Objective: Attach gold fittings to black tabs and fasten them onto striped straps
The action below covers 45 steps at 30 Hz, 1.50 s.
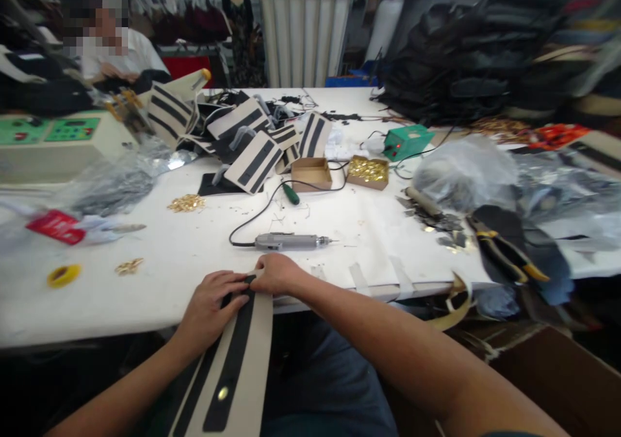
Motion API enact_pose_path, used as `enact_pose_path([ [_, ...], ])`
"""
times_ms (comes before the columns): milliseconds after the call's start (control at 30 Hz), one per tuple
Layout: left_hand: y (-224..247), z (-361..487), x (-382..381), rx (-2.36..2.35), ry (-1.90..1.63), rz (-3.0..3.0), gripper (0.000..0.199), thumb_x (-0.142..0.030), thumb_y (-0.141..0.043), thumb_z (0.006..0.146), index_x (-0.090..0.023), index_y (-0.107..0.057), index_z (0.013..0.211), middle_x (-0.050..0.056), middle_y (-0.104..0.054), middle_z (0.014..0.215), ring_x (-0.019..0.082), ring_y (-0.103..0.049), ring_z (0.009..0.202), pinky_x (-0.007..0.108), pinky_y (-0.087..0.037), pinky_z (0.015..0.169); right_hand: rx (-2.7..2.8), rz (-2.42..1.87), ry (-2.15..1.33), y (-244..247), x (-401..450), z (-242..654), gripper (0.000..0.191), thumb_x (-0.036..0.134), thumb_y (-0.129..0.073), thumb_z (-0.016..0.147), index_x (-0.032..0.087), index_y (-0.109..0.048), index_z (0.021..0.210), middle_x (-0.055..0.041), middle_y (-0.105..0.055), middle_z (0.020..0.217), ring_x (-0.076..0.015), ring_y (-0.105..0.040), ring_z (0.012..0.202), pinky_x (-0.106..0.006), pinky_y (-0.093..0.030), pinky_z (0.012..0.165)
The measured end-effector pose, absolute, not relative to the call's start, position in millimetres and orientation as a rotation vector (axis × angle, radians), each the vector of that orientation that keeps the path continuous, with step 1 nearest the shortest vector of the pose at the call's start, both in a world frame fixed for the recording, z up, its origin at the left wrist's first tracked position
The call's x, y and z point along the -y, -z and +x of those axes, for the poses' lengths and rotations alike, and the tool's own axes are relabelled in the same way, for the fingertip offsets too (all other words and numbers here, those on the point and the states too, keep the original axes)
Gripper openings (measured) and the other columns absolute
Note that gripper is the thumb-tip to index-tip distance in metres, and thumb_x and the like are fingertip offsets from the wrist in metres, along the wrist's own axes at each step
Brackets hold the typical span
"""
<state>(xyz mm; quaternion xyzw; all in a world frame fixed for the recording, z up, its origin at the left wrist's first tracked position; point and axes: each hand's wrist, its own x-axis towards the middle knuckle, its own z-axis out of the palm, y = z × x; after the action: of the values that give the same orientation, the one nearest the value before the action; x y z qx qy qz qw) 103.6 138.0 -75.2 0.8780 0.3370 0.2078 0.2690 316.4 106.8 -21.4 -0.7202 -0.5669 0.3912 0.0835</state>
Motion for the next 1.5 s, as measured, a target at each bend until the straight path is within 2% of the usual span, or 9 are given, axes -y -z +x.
enact_pose_path([
  [167, 94.0, 101.1, -147.3, -0.850, -0.570, 2.416, 0.021, -0.042, -0.071, 0.090, -0.031, -0.082, 0.105, 0.003, -0.080, 0.121, 0.033, -0.064, 0.122, 0.054, -0.052, 0.109, 1.631, -2.154, -1.000, 22.9, -86.3, 317.2, 0.045, 0.046, -0.078, 0.076, 0.025, -0.076, 0.115, -0.0048, -0.079, 0.110, -0.0237, -0.071, 0.098, -0.027, -0.049, 0.077],
  [267, 101.6, 100.1, -151.2, -0.851, -0.568, 2.437, 0.023, -0.048, -0.070, 0.090, -0.033, -0.083, 0.102, 0.002, -0.080, 0.120, 0.034, -0.065, 0.121, 0.055, -0.053, 0.107, 1.503, -2.066, -0.725, 29.1, -57.0, 337.1, 0.036, 0.043, -0.075, 0.083, 0.026, -0.075, 0.114, -0.0023, -0.078, 0.108, -0.0181, -0.072, 0.088, -0.027, -0.050, 0.080],
  [367, 105.7, 98.5, -151.8, -0.852, -0.574, 2.453, 0.025, -0.051, -0.069, 0.090, -0.033, -0.083, 0.101, 0.002, -0.080, 0.120, 0.033, -0.066, 0.120, 0.054, -0.054, 0.106, 1.344, -2.094, -0.507, 31.9, -25.4, 386.4, 0.019, 0.036, -0.068, 0.091, 0.023, -0.077, 0.100, -0.0013, -0.078, 0.100, -0.0148, -0.071, 0.084, -0.025, -0.051, 0.082],
  [533, 114.7, 97.0, -152.9, -0.875, -0.614, 2.454, 0.025, -0.053, -0.070, 0.089, -0.036, -0.084, 0.100, 0.000, -0.081, 0.118, 0.033, -0.067, 0.119, 0.055, -0.057, 0.104, 1.057, -2.378, -0.297, 35.3, -3.5, 493.5, 0.026, 0.033, -0.058, 0.094, 0.018, -0.077, 0.104, -0.0056, -0.080, 0.101, -0.0188, -0.071, 0.091, -0.029, -0.052, 0.087],
  [700, 118.9, 95.9, -152.6, -0.883, -0.626, 2.432, 0.025, -0.054, -0.071, 0.088, -0.037, -0.083, 0.101, 0.000, -0.080, 0.119, 0.034, -0.066, 0.122, 0.056, -0.057, 0.105, 1.046, -2.469, -0.241, 48.6, -17.1, 538.3, 0.033, 0.035, -0.062, 0.092, 0.017, -0.079, 0.114, -0.0062, -0.080, 0.102, -0.0196, -0.071, 0.092, -0.029, -0.051, 0.090],
  [900, 116.1, 97.1, -150.5, -0.874, -0.642, 2.376, 0.023, -0.051, -0.072, 0.089, -0.036, -0.083, 0.102, 0.000, -0.080, 0.120, 0.034, -0.064, 0.123, 0.056, -0.053, 0.107, 1.083, -2.545, -0.227, 53.1, -31.9, 542.7, 0.028, 0.031, -0.063, 0.090, 0.017, -0.083, 0.104, -0.0080, -0.081, 0.104, -0.0194, -0.072, 0.095, -0.026, -0.049, 0.088],
  [1133, 84.2, 102.8, -141.1, -0.941, -0.571, 2.295, 0.017, -0.033, -0.072, 0.089, -0.031, -0.081, 0.104, 0.002, -0.079, 0.122, 0.031, -0.061, 0.124, 0.053, -0.047, 0.109, 1.159, -2.621, -0.371, 43.7, -32.7, 541.5, 0.030, 0.036, -0.064, 0.088, 0.019, -0.083, 0.103, -0.0046, -0.080, 0.080, -0.0192, -0.070, 0.075, -0.027, -0.049, 0.074],
  [1333, 71.2, 104.1, -140.8, -0.973, -0.521, 2.260, 0.016, -0.024, -0.077, 0.087, -0.028, -0.080, 0.102, 0.002, -0.078, 0.125, 0.029, -0.058, 0.127, 0.051, -0.043, 0.111, 1.352, -2.717, -0.224, 52.4, -43.3, 544.5, 0.035, 0.038, -0.057, 0.093, 0.018, -0.083, 0.103, -0.0136, -0.080, 0.105, -0.0278, -0.070, 0.092, -0.035, -0.046, 0.078],
  [1500, 73.3, 101.1, -140.7, -0.970, -0.524, 2.240, 0.017, -0.025, -0.079, 0.086, -0.029, -0.080, 0.102, 0.001, -0.078, 0.125, 0.030, -0.057, 0.127, 0.051, -0.042, 0.110, 1.403, -2.755, -0.018, 62.0, -41.0, 540.4, 0.037, 0.042, -0.052, 0.099, 0.020, -0.081, 0.108, -0.0165, -0.077, 0.119, -0.0296, -0.068, 0.099, -0.037, -0.043, 0.077],
])
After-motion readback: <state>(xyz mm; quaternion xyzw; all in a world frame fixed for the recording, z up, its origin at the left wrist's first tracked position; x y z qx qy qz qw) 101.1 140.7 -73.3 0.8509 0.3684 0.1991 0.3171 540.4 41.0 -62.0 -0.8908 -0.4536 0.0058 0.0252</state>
